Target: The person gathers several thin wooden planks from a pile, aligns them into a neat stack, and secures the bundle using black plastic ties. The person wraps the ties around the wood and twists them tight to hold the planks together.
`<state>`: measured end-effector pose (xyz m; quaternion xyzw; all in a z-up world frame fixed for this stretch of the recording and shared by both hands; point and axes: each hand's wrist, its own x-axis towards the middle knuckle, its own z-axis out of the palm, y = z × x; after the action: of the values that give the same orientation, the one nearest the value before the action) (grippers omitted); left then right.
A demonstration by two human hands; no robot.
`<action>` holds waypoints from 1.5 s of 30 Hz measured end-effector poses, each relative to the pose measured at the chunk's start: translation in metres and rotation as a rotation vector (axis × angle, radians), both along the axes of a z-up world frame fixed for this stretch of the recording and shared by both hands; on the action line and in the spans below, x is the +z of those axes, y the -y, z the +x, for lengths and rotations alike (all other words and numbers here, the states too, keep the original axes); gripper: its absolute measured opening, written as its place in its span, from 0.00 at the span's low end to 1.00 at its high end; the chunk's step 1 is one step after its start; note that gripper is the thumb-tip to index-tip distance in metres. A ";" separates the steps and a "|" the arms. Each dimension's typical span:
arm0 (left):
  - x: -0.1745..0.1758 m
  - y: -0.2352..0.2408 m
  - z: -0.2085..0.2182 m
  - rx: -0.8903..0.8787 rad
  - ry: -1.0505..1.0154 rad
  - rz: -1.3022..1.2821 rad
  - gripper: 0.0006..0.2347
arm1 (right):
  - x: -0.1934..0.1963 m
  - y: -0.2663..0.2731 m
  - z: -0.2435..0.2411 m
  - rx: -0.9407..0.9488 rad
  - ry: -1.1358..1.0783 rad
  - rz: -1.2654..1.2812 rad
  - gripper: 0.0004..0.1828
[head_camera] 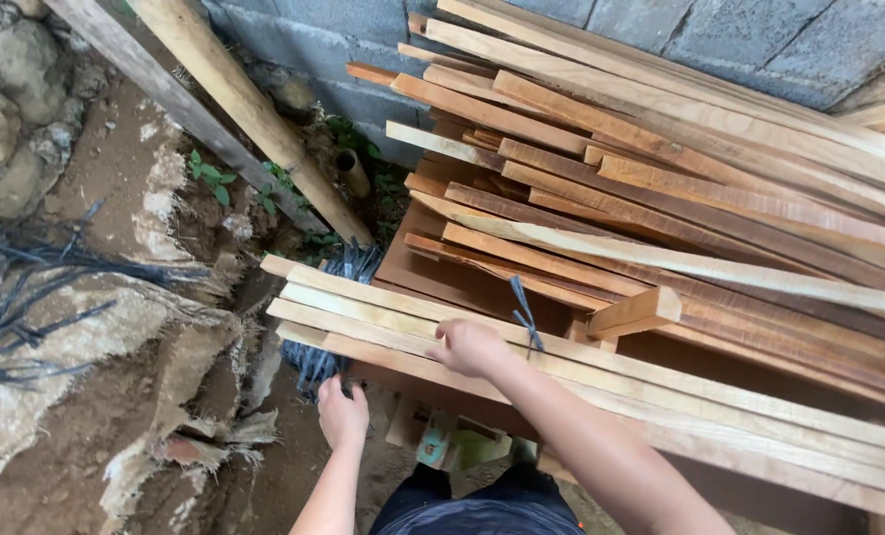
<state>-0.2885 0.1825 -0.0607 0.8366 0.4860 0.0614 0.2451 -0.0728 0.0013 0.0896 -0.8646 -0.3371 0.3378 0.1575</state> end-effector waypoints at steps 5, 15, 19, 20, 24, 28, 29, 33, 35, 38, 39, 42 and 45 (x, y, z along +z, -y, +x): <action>0.020 -0.037 0.017 -0.003 -0.158 -0.165 0.18 | -0.024 -0.027 -0.046 -0.222 -0.071 0.118 0.22; -0.001 -0.065 0.025 -0.067 -0.292 -0.190 0.10 | -0.015 -0.056 -0.055 -0.497 0.057 0.011 0.23; 0.024 -0.066 0.031 -0.081 -0.248 -0.208 0.09 | -0.013 -0.062 -0.060 -0.487 0.098 -0.013 0.24; 0.033 -0.066 0.034 -0.068 -0.257 -0.246 0.10 | -0.012 -0.064 -0.060 -0.488 0.104 -0.018 0.24; 0.042 -0.061 0.042 -0.020 -0.258 -0.358 0.12 | -0.011 -0.062 -0.058 -0.496 0.097 -0.044 0.23; 0.016 -0.063 0.038 -0.038 -0.269 -0.311 0.10 | -0.011 -0.062 -0.059 -0.489 0.083 -0.057 0.23; 0.018 -0.063 0.039 -0.019 -0.258 -0.334 0.10 | -0.010 -0.063 -0.058 -0.492 0.077 -0.058 0.23; 0.029 -0.064 0.043 -0.013 -0.241 -0.374 0.12 | -0.006 -0.064 -0.057 -0.490 0.061 -0.075 0.23; 0.033 -0.064 0.043 -0.005 -0.245 -0.385 0.13 | -0.008 -0.064 -0.058 -0.488 0.067 -0.073 0.23; 0.034 -0.062 0.042 0.005 -0.214 -0.405 0.14 | -0.012 -0.062 -0.058 -0.486 0.084 -0.064 0.23; 0.034 -0.063 0.041 0.007 -0.180 -0.414 0.14 | -0.013 -0.063 -0.058 -0.487 0.094 -0.057 0.23; 0.004 -0.062 0.031 -0.019 -0.043 -0.445 0.13 | -0.012 -0.063 -0.058 -0.485 0.103 -0.057 0.23; -0.024 -0.056 0.014 -0.043 0.095 -0.474 0.11 | -0.011 -0.062 -0.059 -0.478 0.102 -0.056 0.23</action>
<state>-0.2743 0.2388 -0.0843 0.7619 0.4570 -0.0204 0.4584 -0.1313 0.0637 0.0788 -0.9397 -0.1208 0.2559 0.1919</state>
